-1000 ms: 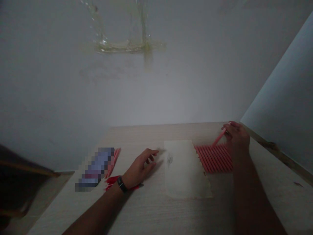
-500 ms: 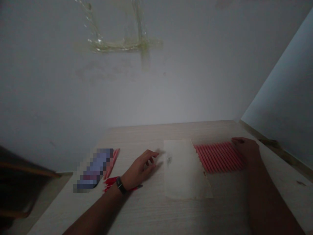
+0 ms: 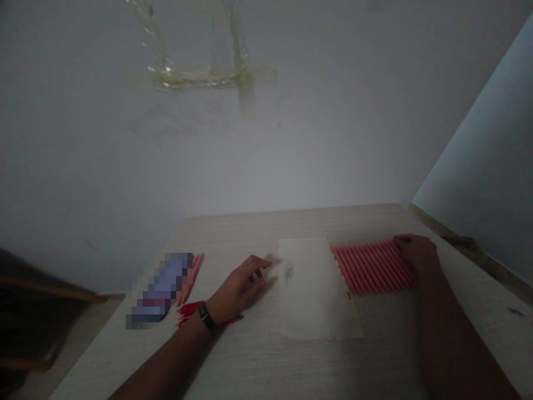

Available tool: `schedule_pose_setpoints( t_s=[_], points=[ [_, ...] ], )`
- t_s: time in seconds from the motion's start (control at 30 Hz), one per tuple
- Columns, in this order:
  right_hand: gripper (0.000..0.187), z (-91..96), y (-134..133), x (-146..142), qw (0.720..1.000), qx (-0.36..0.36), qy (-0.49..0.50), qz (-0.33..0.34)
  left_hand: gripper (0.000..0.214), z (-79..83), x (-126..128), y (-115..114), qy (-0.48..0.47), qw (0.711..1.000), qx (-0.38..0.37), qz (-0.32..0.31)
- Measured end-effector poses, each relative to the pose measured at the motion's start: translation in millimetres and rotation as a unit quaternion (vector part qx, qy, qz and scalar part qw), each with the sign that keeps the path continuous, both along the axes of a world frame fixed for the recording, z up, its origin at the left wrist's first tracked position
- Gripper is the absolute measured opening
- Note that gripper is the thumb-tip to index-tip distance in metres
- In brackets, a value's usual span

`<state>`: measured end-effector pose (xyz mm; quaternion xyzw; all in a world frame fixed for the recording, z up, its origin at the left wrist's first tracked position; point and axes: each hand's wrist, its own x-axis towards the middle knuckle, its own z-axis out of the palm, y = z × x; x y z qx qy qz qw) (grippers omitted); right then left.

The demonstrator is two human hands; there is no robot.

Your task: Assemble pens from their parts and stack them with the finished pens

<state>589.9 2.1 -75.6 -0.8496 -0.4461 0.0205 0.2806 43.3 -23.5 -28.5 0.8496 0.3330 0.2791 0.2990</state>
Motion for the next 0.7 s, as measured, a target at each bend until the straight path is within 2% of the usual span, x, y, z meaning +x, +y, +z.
schedule_pose_setpoints(
  t_s=[0.13, 0.33, 0.53, 0.7],
  points=[
    [0.015, -0.5, -6, 6, 1.0, 0.012, -0.005, -0.014, 0.036, 1.0, 0, 0, -0.001, 1.0, -0.002, -0.001],
    [0.013, -2.9, -11, 17, 0.999, -0.018, 0.009, -0.025, 0.035, 1.1, -1, 0, -0.002, 1.0, 0.002, -0.002],
    [0.009, -2.7, -11, 17, 0.998, -0.038, 0.013, -0.038, 0.036, 1.1, -1, 0, 0.002, 1.0, 0.008, -0.002],
    [0.014, -6.2, -11, 20, 1.0, -0.024, 0.004, -0.019, 0.036, 0.4, 0, 1, 0.002, 1.0, 0.006, -0.007]
  ],
)
